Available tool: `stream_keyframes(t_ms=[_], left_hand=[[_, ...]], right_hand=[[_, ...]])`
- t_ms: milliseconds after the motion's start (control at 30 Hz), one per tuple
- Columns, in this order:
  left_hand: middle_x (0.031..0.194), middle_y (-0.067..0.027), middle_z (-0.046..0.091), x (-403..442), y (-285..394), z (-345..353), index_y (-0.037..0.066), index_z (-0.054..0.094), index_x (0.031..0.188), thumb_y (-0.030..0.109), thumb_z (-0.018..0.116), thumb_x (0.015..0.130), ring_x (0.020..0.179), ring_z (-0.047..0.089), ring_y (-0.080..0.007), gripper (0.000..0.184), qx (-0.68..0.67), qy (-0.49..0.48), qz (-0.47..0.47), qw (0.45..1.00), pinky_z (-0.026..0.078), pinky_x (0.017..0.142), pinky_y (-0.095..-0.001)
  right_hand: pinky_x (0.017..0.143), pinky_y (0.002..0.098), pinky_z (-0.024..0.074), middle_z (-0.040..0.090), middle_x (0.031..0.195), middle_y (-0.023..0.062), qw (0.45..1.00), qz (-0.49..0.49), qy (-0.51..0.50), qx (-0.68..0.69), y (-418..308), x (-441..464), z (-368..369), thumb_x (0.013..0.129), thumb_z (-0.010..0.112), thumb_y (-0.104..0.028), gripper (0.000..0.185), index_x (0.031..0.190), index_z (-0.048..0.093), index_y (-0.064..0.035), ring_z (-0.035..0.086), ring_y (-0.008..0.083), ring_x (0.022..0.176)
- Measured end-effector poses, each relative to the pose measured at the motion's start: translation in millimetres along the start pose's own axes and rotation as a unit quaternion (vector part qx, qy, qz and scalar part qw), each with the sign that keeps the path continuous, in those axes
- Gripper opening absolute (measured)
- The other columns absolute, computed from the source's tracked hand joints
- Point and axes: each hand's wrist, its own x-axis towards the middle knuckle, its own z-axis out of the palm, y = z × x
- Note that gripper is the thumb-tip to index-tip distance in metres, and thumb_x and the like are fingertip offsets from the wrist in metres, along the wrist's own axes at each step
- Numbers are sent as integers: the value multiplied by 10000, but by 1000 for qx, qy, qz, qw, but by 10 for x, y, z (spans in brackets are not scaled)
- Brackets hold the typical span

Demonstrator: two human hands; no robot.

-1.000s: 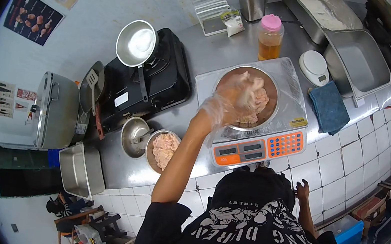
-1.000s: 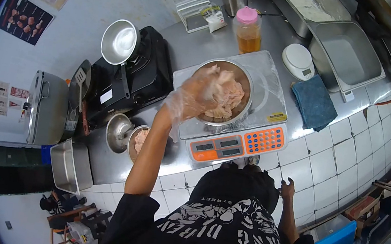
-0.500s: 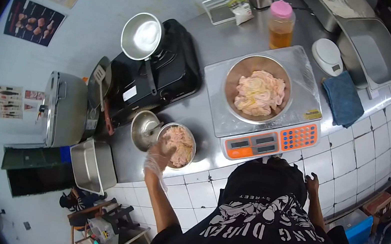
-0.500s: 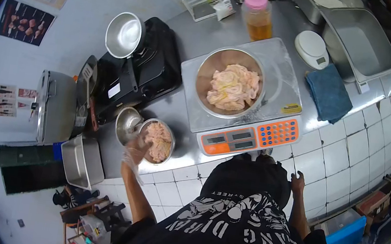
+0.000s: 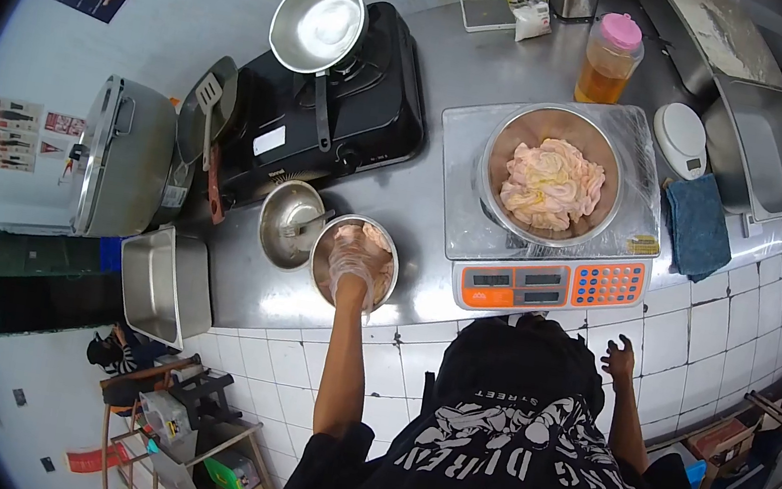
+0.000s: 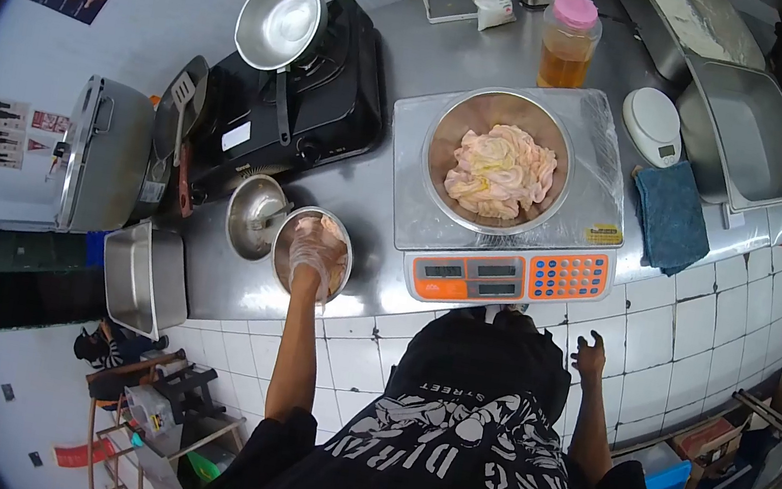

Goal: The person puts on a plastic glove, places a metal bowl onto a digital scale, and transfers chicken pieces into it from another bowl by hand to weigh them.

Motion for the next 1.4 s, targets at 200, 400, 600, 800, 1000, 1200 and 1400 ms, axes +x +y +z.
stream_keyframes(t_ms=[200,400,600,800,1000,1200,1400], left_hand=[[1086,-199,607,233,-322,449,38,594,1072,243,658,711,1004,582,-340,421,-37,-53,-48,997,471,865,-368],[1046,-174,643,152,-416,-21,19,611,1096,164,653,693,980,611,-292,430,-183,-42,27,982,468,857,-343],[946,-72,636,-31,-366,-685,10,603,1078,-30,616,659,791,588,-157,421,-324,-78,38,942,483,693,-269],[933,-58,634,-233,-189,-1296,32,624,1025,-10,657,690,838,575,-122,339,-423,-62,21,904,469,736,-249],[993,-46,581,-261,442,-1763,49,593,1064,-51,653,710,842,576,-126,372,-549,-32,79,832,484,695,-238],[1085,-92,547,-51,1529,-2005,11,536,1103,-47,648,683,851,593,-172,439,-498,-95,198,839,487,696,-258],[1238,-158,500,218,2350,-1494,51,513,1180,83,684,713,1116,505,-305,499,-269,-65,432,858,399,974,-343]], right_hand=[[497,326,503,581,783,92,1000,6,13,-1,200,-159,63,837,600,-189,519,1315,414,-104,596,189,597],[456,300,447,555,792,75,1000,-1,17,-20,544,148,0,857,590,-173,536,1345,370,-147,539,167,554],[470,325,458,551,816,80,1000,5,22,20,234,79,-29,859,568,-182,528,1347,364,-179,571,190,590],[442,313,470,576,787,95,1000,-7,22,17,146,54,43,846,570,-178,513,1325,394,-129,590,182,575],[423,307,468,588,722,86,999,-5,40,32,347,72,86,833,585,-181,508,1307,427,-96,613,184,550],[522,355,511,561,886,116,998,20,26,57,459,-49,-5,867,576,-188,536,1354,355,-153,579,203,632],[472,308,490,595,805,84,996,28,64,62,521,-208,-46,853,571,-201,521,1331,387,-104,607,177,591]])
